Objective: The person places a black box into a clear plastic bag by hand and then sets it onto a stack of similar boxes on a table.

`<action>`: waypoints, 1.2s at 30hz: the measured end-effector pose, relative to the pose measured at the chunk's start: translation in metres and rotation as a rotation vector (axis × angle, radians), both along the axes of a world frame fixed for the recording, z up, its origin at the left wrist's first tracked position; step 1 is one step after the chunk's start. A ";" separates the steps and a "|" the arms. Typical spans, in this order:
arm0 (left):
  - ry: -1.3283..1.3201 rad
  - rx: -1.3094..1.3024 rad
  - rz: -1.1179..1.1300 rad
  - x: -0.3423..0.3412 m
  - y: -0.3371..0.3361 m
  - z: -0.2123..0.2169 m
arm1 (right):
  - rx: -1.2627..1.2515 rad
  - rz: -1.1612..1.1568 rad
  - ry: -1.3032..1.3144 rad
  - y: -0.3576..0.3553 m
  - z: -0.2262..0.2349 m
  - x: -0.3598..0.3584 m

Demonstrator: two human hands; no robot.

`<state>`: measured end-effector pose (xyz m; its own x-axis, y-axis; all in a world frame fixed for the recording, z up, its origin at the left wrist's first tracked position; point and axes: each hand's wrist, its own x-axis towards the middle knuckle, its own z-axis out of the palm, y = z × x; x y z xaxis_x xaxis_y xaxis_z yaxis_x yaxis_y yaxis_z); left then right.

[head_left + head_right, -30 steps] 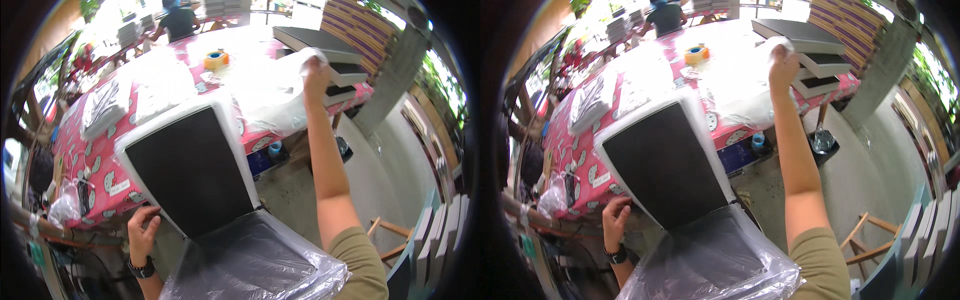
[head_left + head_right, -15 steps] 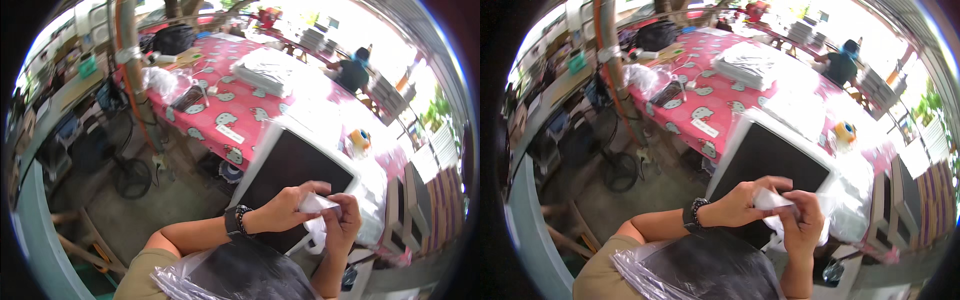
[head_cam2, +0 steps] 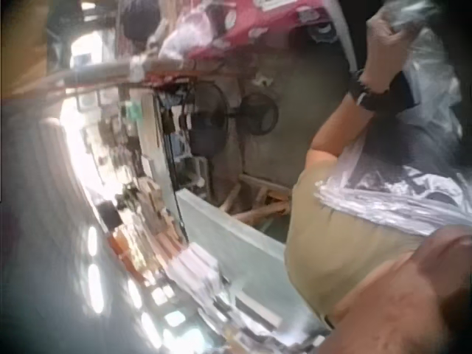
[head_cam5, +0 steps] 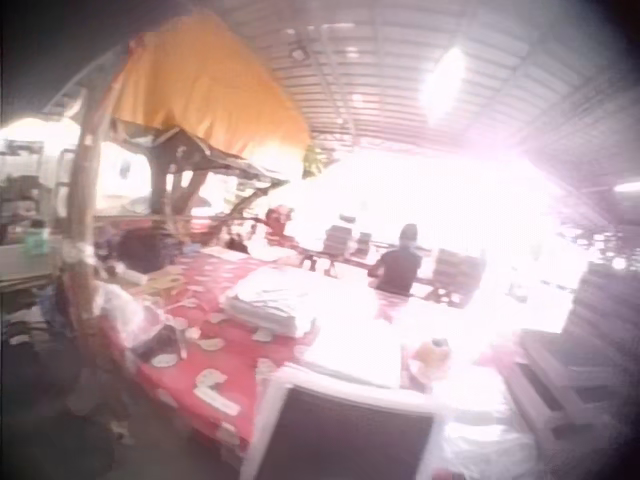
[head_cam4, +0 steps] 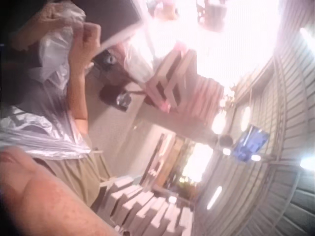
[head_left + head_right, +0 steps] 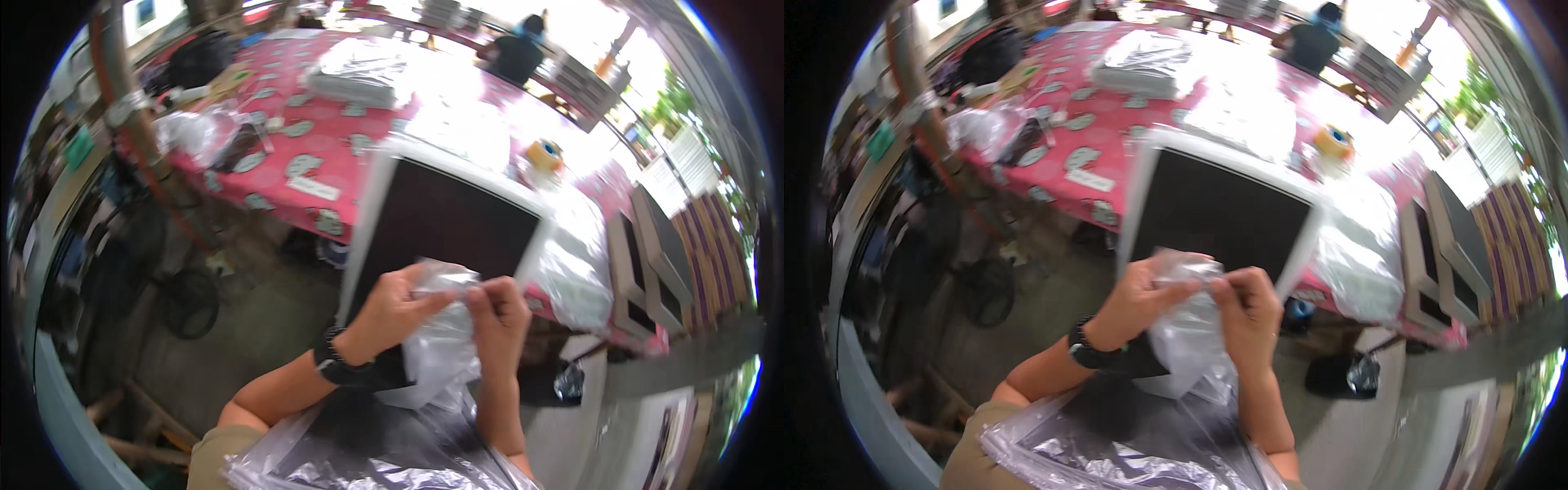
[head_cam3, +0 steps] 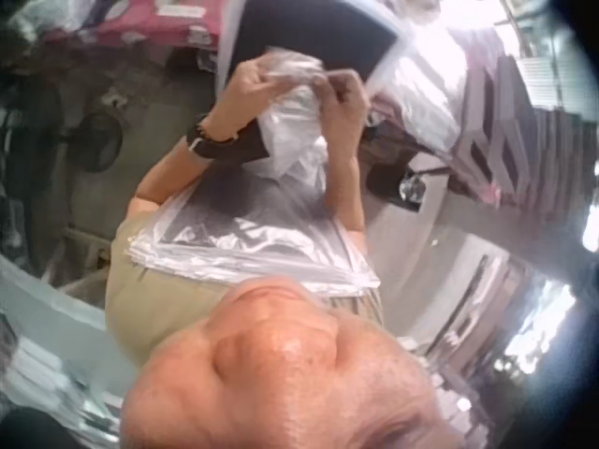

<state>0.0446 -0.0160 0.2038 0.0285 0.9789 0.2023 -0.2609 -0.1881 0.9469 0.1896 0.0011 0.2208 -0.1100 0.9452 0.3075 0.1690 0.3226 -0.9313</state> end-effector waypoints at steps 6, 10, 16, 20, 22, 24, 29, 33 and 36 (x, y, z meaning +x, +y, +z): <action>-0.251 -0.139 -0.112 0.013 0.009 -0.009 | -0.114 0.028 0.164 0.001 -0.005 0.011; -0.287 -0.165 -0.083 0.019 0.007 -0.003 | -0.082 0.031 0.179 0.004 -0.014 0.010; -0.206 -0.165 -0.106 0.010 0.008 -0.017 | -0.092 0.063 0.111 0.002 -0.012 0.011; -0.340 -0.139 -0.080 0.009 0.010 -0.014 | -0.052 0.097 0.186 0.001 -0.010 0.008; -0.301 -0.146 -0.075 0.015 0.007 -0.005 | -0.025 0.102 0.140 0.001 -0.012 0.007; -0.182 -0.092 -0.086 0.016 0.008 -0.009 | 0.011 0.096 0.093 0.000 -0.013 0.007; -0.737 -0.211 -0.372 0.003 0.011 -0.020 | -0.016 0.032 0.116 0.005 -0.016 0.012; -0.598 -0.088 -0.333 0.001 0.013 -0.008 | -0.053 0.308 0.293 0.011 -0.009 0.013; -0.414 -0.009 -0.315 -0.012 0.023 -0.017 | -0.093 0.531 0.526 0.013 -0.014 0.024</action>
<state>0.0326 0.0066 0.1871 0.2413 0.9377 0.2501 -0.6563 -0.0322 0.7538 0.2136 0.0143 0.2071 -0.4189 0.8304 0.3673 -0.4625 0.1530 -0.8733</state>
